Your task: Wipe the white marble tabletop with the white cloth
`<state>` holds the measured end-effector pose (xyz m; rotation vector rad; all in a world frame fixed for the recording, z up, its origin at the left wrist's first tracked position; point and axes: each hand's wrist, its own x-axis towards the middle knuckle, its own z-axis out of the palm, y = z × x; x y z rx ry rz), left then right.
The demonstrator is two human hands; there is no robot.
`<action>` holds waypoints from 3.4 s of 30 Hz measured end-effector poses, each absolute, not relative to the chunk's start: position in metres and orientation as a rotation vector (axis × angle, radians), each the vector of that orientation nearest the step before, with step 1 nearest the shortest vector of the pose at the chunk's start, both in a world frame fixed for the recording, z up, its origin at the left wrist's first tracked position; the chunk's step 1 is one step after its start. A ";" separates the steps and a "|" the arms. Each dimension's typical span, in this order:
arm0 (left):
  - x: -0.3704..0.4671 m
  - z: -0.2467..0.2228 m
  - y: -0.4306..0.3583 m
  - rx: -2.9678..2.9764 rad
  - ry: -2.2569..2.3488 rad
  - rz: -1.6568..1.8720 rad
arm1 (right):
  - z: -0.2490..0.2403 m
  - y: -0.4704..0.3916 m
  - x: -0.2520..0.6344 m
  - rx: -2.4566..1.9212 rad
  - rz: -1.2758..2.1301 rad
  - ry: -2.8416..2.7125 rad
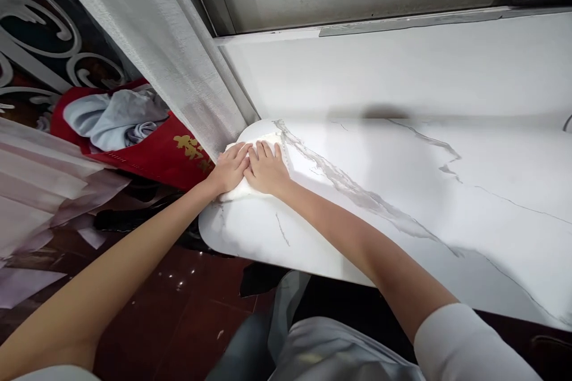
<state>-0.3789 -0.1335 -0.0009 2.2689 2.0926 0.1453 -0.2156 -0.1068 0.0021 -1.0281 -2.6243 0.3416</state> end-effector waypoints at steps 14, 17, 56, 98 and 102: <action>-0.334 0.000 -0.269 2.122 2.246 0.223 | 0.004 -0.218 -0.173 -0.842 0.386 -2.649; -0.326 -0.001 -0.284 2.091 2.271 0.289 | 0.005 -0.229 -0.164 -0.807 0.400 -2.668; -0.296 0.002 0.006 2.085 2.270 0.333 | -0.005 0.039 -0.167 -1.148 0.389 -2.362; -0.156 0.008 -0.241 2.198 2.051 0.281 | 0.006 -0.186 -0.009 -1.145 0.476 -2.544; -0.155 0.008 -0.197 2.138 2.095 0.259 | 0.009 -0.139 -0.024 -1.215 0.462 -2.518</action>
